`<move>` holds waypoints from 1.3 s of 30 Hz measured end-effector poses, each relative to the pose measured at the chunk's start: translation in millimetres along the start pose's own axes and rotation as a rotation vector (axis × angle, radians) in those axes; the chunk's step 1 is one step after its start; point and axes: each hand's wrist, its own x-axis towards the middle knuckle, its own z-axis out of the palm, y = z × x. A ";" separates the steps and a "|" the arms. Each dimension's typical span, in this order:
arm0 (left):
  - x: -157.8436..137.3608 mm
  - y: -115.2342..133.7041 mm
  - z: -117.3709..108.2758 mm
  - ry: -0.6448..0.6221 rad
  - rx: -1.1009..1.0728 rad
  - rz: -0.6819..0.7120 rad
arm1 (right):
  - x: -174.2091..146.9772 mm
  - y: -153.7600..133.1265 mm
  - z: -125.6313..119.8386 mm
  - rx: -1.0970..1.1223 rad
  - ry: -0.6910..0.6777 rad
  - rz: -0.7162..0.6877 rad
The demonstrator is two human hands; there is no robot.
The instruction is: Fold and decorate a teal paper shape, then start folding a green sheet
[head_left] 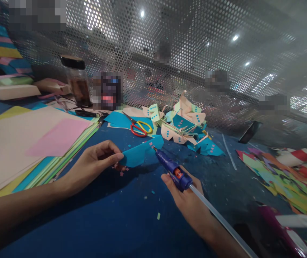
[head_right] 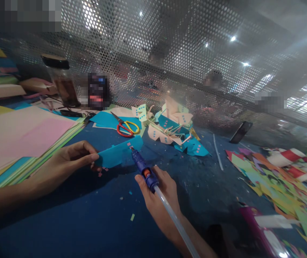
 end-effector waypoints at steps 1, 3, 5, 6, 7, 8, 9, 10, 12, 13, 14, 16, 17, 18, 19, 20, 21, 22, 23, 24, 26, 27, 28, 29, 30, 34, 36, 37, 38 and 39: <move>-0.2 0.1 -0.1 -0.001 -0.001 0.002 | 0.3 -0.5 -0.2 0.006 -0.001 0.004; -0.5 0.6 -0.1 -0.007 -0.003 0.008 | 0.4 -0.9 -0.1 0.020 0.000 0.009; -0.6 1.0 0.1 -0.010 -0.007 0.009 | 0.1 -0.4 0.5 0.031 0.005 0.006; -0.5 1.1 0.1 -0.012 -0.009 0.007 | -0.2 0.2 0.9 0.036 0.009 0.002; -0.4 1.1 0.1 -0.013 -0.012 0.003 | -0.5 0.8 1.4 0.042 0.011 -0.005; -0.3 1.0 0.1 -0.014 -0.014 -0.001 | -0.8 1.5 1.8 0.046 0.014 -0.009; -0.2 0.8 -0.1 -0.013 -0.017 -0.005 | -1.2 2.2 2.1 0.048 0.020 -0.010; 0.0 0.7 -0.2 -0.013 -0.017 -0.009 | -1.6 3.0 2.4 0.048 0.024 -0.008; 0.3 0.3 -0.5 -0.007 -0.014 -0.013 | -2.4 4.7 2.7 0.046 0.013 0.003; 0.4 0.0 -0.6 -0.003 -0.013 -0.014 | -2.8 5.6 2.8 0.044 0.009 0.008; 0.5 -0.4 -0.6 -0.002 -0.012 -0.015 | -3.1 6.6 2.9 0.041 0.012 0.008; 0.8 -1.6 -0.6 0.003 -0.014 -0.016 | -3.4 8.0 3.2 0.039 0.026 -0.003; 1.1 -2.2 -0.6 0.006 -0.016 -0.018 | -3.4 8.3 3.3 0.041 0.038 -0.009; 1.5 -3.0 -0.6 0.010 -0.020 -0.022 | -3.2 8.2 3.4 0.045 0.047 -0.014; 2.1 -3.7 -0.7 0.014 -0.028 -0.028 | -3.1 7.6 3.3 0.055 0.042 -0.013; 2.7 -4.5 -0.9 0.020 -0.040 -0.035 | -2.9 6.8 3.0 0.069 0.033 -0.009; 3.3 -5.4 -1.2 0.026 -0.053 -0.041 | -3.0 5.7 2.5 0.086 0.024 0.005; 4.0 -6.3 -1.5 0.032 -0.065 -0.047 | -3.2 4.5 1.7 0.106 0.021 0.035; 4.7 -7.3 -1.9 0.038 -0.075 -0.051 | -3.6 3.5 0.8 0.131 0.017 0.082; 5.3 -8.5 -2.4 0.043 -0.082 -0.050 | -3.9 2.7 -0.4 0.161 0.014 0.141; 6.3 -11.0 -3.4 0.044 -0.090 -0.043 | -3.8 0.9 -3.3 0.246 -0.012 0.268; 6.6 -12.3 -3.9 0.038 -0.095 -0.039 | -2.5 -0.6 -5.1 0.315 -0.050 0.317; 6.8 -13.6 -4.5 0.034 -0.102 -0.035 | -0.2 -3.2 -7.2 0.411 -0.097 0.348; 6.8 -14.8 -4.9 0.033 -0.109 -0.031 | 3.4 -7.2 -9.9 0.540 -0.148 0.365; 6.8 -15.9 -5.4 0.033 -0.114 -0.030 | 8.0 -12.8 -13.3 0.699 -0.181 0.376; 6.0 -17.8 -6.0 0.054 -0.114 -0.032 | 21.3 -37.4 -35.3 1.370 -0.234 0.527; 5.7 -17.4 -5.5 0.059 -0.120 -0.029 | 7.1 -31.2 -47.4 1.508 -0.238 0.618; 5.6 -17.1 -5.0 0.060 -0.130 -0.027 | -9.0 -19.0 -51.8 1.517 -0.237 0.628; 5.7 -16.7 -4.5 0.059 -0.140 -0.027 | -31.2 -0.7 -54.5 1.461 -0.268 0.674; 5.7 -16.4 -4.0 0.060 -0.150 -0.029 | -58.9 22.4 -55.2 1.413 -0.256 0.651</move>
